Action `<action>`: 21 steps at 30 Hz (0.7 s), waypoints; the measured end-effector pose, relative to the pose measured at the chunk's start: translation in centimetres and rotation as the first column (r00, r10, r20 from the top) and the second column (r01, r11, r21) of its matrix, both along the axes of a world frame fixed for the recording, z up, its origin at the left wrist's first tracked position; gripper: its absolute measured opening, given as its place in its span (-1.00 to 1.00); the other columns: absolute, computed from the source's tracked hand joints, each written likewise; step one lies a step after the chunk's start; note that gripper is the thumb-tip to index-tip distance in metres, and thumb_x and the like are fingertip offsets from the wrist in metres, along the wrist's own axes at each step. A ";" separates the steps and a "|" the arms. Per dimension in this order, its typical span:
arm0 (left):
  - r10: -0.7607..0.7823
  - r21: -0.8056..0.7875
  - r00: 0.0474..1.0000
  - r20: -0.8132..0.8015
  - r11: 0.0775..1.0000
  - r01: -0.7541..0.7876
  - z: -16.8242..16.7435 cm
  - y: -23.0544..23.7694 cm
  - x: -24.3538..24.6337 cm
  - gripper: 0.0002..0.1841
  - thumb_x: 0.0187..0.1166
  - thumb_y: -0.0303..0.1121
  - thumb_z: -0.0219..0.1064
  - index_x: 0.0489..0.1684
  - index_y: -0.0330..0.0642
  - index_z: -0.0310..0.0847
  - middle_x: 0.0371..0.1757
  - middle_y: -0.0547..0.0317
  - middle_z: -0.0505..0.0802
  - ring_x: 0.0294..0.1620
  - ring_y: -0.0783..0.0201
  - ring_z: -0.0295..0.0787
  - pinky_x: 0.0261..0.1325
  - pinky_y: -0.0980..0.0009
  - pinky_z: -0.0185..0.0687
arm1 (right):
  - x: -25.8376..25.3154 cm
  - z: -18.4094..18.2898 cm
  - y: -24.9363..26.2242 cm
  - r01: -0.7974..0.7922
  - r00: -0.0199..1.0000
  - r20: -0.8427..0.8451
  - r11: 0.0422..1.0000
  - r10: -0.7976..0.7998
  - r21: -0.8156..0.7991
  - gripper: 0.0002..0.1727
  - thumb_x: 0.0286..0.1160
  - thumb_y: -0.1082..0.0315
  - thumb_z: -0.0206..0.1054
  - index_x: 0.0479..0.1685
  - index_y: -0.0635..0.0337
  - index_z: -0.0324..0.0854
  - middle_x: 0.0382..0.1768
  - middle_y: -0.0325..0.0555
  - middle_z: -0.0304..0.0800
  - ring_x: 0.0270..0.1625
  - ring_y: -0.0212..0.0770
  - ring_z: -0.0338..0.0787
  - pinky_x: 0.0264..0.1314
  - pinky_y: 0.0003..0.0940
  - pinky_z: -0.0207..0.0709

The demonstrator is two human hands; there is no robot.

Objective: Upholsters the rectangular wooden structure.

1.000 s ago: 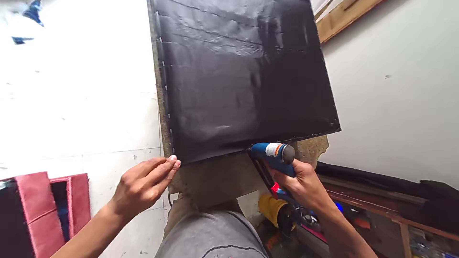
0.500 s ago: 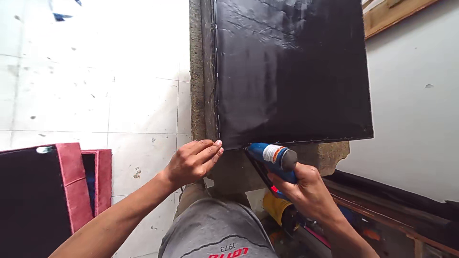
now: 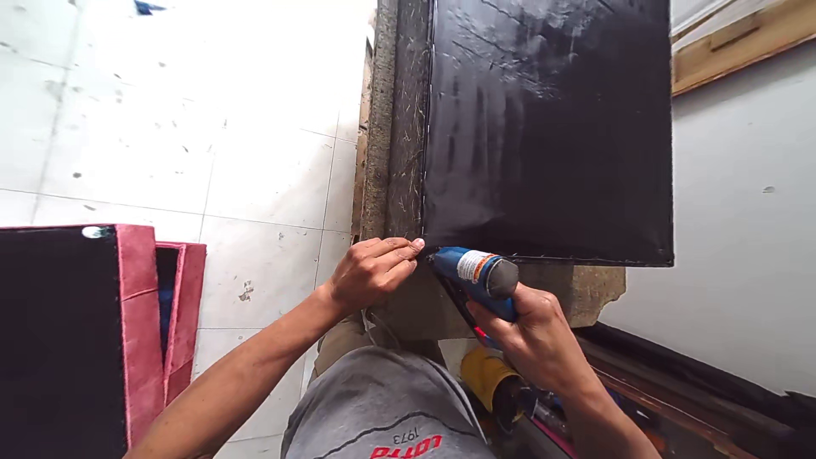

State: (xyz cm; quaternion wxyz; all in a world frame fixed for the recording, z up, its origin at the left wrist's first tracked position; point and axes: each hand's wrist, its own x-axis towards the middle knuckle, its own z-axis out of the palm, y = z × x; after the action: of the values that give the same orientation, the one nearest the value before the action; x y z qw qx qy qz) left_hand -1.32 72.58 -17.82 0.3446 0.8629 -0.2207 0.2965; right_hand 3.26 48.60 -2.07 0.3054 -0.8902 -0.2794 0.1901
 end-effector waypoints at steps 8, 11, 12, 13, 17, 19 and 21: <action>0.171 -0.106 0.965 -0.200 0.975 -0.195 0.4 -1.3 -5.6 -0.84 0.64 -0.38 0.36 -0.27 -0.23 0.82 0.15 -0.01 0.92 0.32 0.08 0.82 0.37 0.19 0.74 | 3.9 1.3 -2.9 0.064 0.998 0.002 0.989 -0.064 -0.131 -0.68 0.53 0.00 0.32 0.04 -0.02 0.72 -0.38 -0.40 0.82 -0.43 -0.50 0.79 -0.37 -0.39 0.75; 0.183 -0.152 0.945 -0.271 0.961 -0.229 -0.4 -3.3 -8.0 -0.82 0.62 -0.35 0.38 -0.35 -0.21 0.83 0.12 0.03 0.94 0.33 0.09 0.82 0.42 0.20 0.71 | 5.6 1.1 -2.5 0.037 0.998 -0.042 0.990 -0.043 -0.138 -0.71 0.53 0.01 0.29 -0.02 -0.04 0.71 -0.42 -0.40 0.79 -0.44 -0.49 0.77 -0.38 -0.38 0.70; 0.180 -0.165 0.940 -0.291 0.958 -0.234 -0.7 -4.2 -8.8 -0.82 0.61 -0.35 0.39 -0.36 -0.21 0.83 0.11 0.04 0.94 0.33 0.10 0.82 0.42 0.21 0.71 | 6.0 1.2 -2.1 0.031 0.998 -0.045 0.990 -0.037 -0.140 -0.72 0.54 0.01 0.29 -0.03 -0.05 0.71 -0.43 -0.41 0.78 -0.45 -0.50 0.77 -0.39 -0.39 0.69; 0.174 -0.176 0.935 -0.310 0.956 -0.236 -1.0 -5.0 -9.5 -0.82 0.61 -0.35 0.39 -0.37 -0.21 0.83 0.10 0.05 0.94 0.33 0.11 0.82 0.43 0.21 0.71 | 6.3 1.3 -1.7 0.028 0.998 -0.054 0.990 -0.035 -0.135 -0.73 0.54 0.01 0.30 -0.04 -0.06 0.71 -0.44 -0.41 0.78 -0.46 -0.50 0.77 -0.40 -0.39 0.70; 0.165 -0.171 0.918 -0.361 0.956 -0.239 -1.3 -7.5 -11.9 -0.81 0.62 -0.33 0.37 -0.39 -0.16 0.82 0.08 0.11 0.95 0.32 0.15 0.82 0.43 0.24 0.71 | 7.3 1.5 0.0 -0.011 0.994 -0.105 0.988 -0.005 -0.151 -0.79 0.54 0.02 0.30 -0.15 -0.09 0.68 -0.48 -0.42 0.76 -0.51 -0.50 0.75 -0.43 -0.41 0.68; 0.176 -0.157 0.915 -0.364 0.956 -0.246 -1.2 -8.1 -12.6 -0.81 0.62 -0.32 0.37 -0.39 -0.15 0.81 0.08 0.13 0.95 0.32 0.16 0.82 0.41 0.26 0.72 | 7.1 1.6 0.3 -0.063 0.992 -0.119 0.988 0.046 -0.138 -0.78 0.54 0.05 0.30 -0.11 -0.06 0.69 -0.47 -0.41 0.76 -0.50 -0.51 0.75 -0.43 -0.43 0.68; 0.192 -0.148 0.907 -0.374 0.954 -0.262 -1.0 -8.3 -13.4 -0.81 0.62 -0.31 0.38 -0.39 -0.14 0.81 0.08 0.13 0.95 0.32 0.17 0.82 0.41 0.27 0.72 | 6.6 1.3 0.1 -0.102 0.989 -0.120 0.987 0.088 -0.120 -0.77 0.54 0.07 0.29 -0.06 -0.04 0.69 -0.46 -0.40 0.76 -0.48 -0.52 0.75 -0.41 -0.46 0.66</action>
State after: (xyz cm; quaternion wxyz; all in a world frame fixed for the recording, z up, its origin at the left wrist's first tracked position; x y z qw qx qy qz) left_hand -14.68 64.23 -18.79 0.4245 0.8841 -0.0224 0.1941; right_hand 9.84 48.68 -0.82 0.2547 -0.8811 -0.2910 0.2723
